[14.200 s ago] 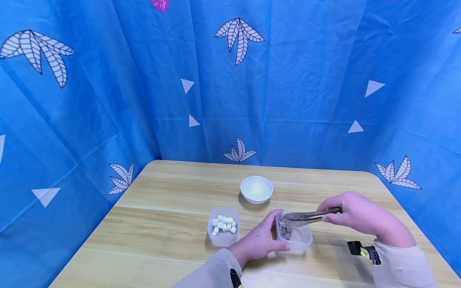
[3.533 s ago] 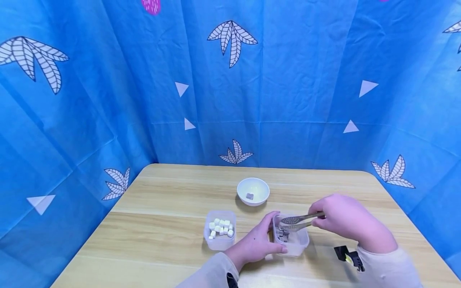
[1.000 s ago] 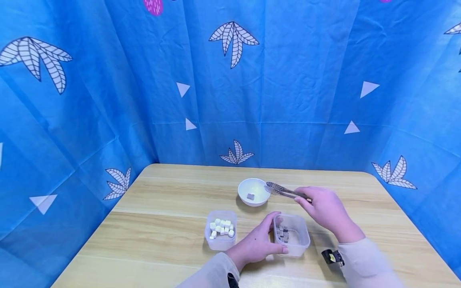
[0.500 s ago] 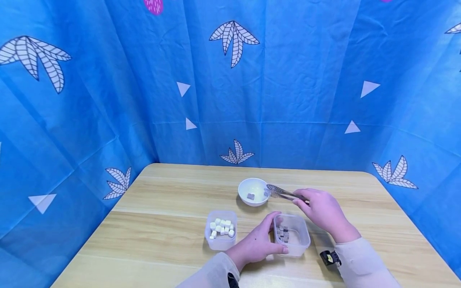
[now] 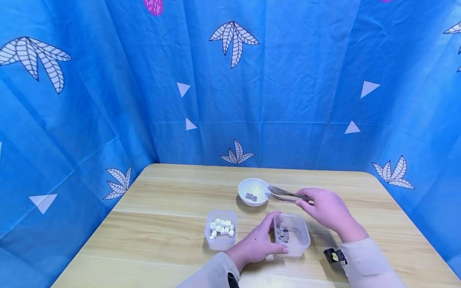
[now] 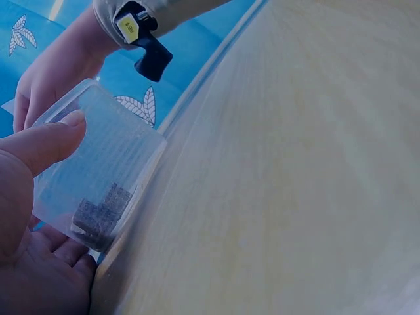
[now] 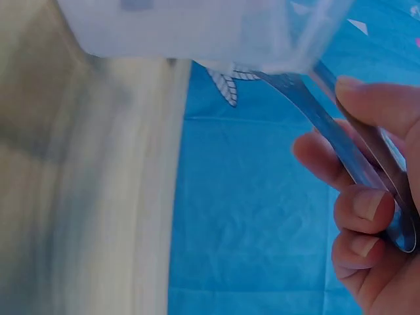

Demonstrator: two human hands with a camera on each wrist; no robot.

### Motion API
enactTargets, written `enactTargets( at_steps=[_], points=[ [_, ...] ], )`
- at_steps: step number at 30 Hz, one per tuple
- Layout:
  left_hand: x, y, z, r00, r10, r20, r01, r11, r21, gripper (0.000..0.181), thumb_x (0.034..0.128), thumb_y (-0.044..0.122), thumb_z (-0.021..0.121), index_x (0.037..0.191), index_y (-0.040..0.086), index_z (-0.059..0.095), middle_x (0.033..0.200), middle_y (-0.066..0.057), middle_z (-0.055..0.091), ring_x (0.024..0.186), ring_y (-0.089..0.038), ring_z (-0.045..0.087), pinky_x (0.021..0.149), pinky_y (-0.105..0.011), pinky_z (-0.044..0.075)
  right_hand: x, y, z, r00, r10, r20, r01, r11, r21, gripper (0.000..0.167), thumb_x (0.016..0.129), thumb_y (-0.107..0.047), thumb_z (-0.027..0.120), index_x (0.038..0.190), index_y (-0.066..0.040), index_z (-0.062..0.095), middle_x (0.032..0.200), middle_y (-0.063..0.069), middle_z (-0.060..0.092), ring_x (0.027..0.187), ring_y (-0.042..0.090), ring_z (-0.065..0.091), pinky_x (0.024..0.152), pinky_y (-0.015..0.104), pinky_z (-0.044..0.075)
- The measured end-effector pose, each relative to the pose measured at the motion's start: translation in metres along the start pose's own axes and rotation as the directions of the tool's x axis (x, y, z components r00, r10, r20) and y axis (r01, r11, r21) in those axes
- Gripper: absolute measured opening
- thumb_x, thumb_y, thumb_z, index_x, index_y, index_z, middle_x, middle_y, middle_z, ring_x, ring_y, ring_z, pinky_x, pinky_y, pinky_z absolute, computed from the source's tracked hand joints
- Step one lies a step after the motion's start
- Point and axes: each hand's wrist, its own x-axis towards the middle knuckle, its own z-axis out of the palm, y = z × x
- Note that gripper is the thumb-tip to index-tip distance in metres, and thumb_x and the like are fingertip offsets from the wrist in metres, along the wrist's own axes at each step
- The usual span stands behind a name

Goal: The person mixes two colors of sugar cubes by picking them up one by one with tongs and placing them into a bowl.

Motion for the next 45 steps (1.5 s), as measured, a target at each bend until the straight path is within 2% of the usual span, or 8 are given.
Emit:
enactTargets(
  at_steps=[14,19,26,32,37,42,45],
  points=[
    [0.0,-0.001,0.002,1.0,0.012,0.002,-0.012,1.0,-0.007,0.095,0.0783,0.031,0.087,0.155,0.029,0.03,0.149,0.011,0.046,0.136,-0.011,0.043,0.118,-0.048,0.024,-0.007,0.004,-0.036,0.999,-0.001,0.051,-0.001,0.999,0.039,0.027,0.092,-0.037,0.073,0.112,-0.019,0.077,0.105,-0.002,0.075,0.095,0.023,0.071,0.083,0.051,0.055],
    [0.0,-0.001,0.001,1.0,0.007,0.003,-0.007,1.0,-0.006,0.096,0.0782,0.031,0.087,0.155,0.029,0.03,0.149,0.012,0.046,0.136,-0.011,0.043,0.118,-0.049,0.024,-0.009,0.005,-0.046,0.998,-0.03,0.062,0.026,0.998,0.063,0.024,0.092,-0.035,0.074,0.11,-0.02,0.077,0.102,-0.006,0.074,0.094,0.019,0.071,0.082,0.048,0.056],
    [0.0,0.0,0.001,1.0,0.004,0.001,-0.004,1.0,0.008,0.096,0.0785,0.032,0.087,0.155,0.033,0.029,0.149,0.012,0.046,0.137,-0.011,0.042,0.119,-0.049,0.024,-0.016,0.005,-0.062,0.992,-0.082,0.093,0.073,0.993,0.097,0.016,0.091,-0.032,0.076,0.106,-0.025,0.077,0.102,-0.015,0.072,0.096,0.011,0.068,0.082,0.042,0.057],
    [-0.001,0.001,0.001,1.0,0.005,-0.005,-0.005,1.0,0.019,0.097,0.0782,0.033,0.087,0.155,0.034,0.028,0.149,0.012,0.046,0.137,-0.01,0.042,0.119,-0.049,0.023,-0.018,0.004,-0.072,0.975,-0.143,0.168,0.119,0.982,0.148,0.016,0.091,-0.033,0.076,0.105,-0.026,0.077,0.099,-0.017,0.071,0.087,0.001,0.063,0.076,0.034,0.056],
    [-0.001,0.002,0.0,1.0,0.007,0.0,-0.007,1.0,0.011,0.096,0.0786,0.033,0.087,0.155,0.035,0.029,0.148,0.01,0.048,0.137,-0.01,0.042,0.119,-0.051,0.022,-0.019,0.006,-0.073,0.964,-0.182,0.196,0.155,0.977,0.146,0.013,0.09,-0.03,0.078,0.102,-0.027,0.077,0.096,-0.019,0.07,0.079,-0.002,0.058,0.069,0.029,0.052],
    [-0.001,0.002,0.0,1.0,0.019,0.001,-0.019,1.0,0.022,0.097,0.0786,0.032,0.087,0.157,0.028,0.029,0.147,0.01,0.049,0.136,-0.01,0.043,0.119,-0.052,0.022,-0.018,0.004,-0.07,0.944,-0.193,0.268,0.153,0.975,0.161,0.011,0.089,-0.028,0.078,0.1,-0.027,0.078,0.094,-0.018,0.071,0.079,-0.002,0.06,0.068,0.029,0.053],
    [0.0,0.001,0.0,1.0,0.024,0.003,-0.024,0.999,0.022,0.097,0.0789,0.031,0.087,0.156,0.028,0.029,0.146,0.011,0.05,0.136,-0.009,0.044,0.119,-0.052,0.022,-0.016,0.002,-0.066,0.93,-0.199,0.31,0.145,0.971,0.19,0.011,0.088,-0.027,0.078,0.099,-0.027,0.078,0.091,-0.019,0.07,0.073,-0.002,0.057,0.064,0.027,0.051]
  ],
)
